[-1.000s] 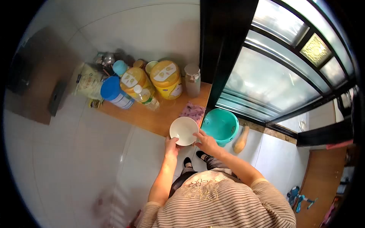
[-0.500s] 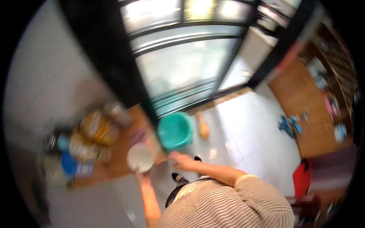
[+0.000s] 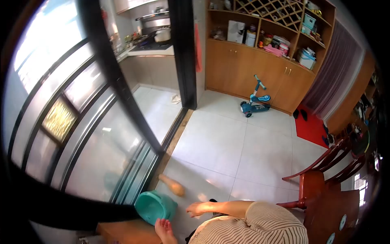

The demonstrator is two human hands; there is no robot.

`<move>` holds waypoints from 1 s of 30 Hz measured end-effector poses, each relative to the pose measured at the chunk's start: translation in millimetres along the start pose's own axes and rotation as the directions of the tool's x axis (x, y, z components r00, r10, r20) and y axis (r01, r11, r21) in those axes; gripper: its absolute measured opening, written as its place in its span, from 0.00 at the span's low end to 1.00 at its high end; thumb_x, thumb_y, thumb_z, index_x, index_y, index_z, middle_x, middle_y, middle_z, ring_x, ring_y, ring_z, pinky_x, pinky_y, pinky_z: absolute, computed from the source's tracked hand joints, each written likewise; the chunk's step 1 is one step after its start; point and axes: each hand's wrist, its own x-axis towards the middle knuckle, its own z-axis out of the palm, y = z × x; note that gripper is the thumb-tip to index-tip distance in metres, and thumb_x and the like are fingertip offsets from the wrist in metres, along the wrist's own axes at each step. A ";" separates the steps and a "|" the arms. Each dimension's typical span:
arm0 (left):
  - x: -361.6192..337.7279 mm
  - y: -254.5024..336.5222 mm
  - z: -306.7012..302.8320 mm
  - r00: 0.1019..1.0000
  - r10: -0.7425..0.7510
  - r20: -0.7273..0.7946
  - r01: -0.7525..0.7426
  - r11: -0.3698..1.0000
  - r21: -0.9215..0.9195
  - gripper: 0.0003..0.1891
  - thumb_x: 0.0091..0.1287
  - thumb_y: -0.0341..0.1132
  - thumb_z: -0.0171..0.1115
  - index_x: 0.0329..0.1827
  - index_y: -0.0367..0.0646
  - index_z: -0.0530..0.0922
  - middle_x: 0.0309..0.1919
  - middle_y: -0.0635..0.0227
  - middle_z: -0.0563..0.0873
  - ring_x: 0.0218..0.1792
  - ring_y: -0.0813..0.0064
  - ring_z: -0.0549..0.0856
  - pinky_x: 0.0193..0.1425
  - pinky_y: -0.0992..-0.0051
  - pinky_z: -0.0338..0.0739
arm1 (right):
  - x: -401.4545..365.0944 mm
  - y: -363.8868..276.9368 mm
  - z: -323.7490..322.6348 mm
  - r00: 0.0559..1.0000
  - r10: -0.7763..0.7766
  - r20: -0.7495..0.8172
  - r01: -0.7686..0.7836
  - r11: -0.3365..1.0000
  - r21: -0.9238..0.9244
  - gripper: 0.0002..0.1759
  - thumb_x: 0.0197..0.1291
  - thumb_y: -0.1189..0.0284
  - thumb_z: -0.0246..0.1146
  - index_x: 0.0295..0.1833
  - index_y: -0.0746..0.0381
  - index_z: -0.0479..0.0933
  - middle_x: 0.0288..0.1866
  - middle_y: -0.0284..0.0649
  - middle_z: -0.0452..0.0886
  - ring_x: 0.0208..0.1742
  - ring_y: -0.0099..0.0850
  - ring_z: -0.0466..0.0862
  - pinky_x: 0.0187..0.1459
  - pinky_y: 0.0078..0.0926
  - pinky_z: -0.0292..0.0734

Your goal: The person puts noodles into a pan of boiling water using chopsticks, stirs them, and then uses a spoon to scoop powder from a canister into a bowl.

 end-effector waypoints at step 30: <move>67.4 -196.7 859.8 0.734 -0.421 0.534 -0.040 0.757 0.652 0.11 0.59 0.30 0.57 0.45 0.42 0.73 0.32 0.63 0.79 0.27 0.70 0.79 0.32 0.75 0.76 | -217.9 531.3 -388.2 0.463 0.685 -0.562 -0.017 0.641 0.767 0.24 0.57 0.61 0.63 0.56 0.62 0.73 0.51 0.47 0.80 0.50 0.36 0.81 0.51 0.30 0.75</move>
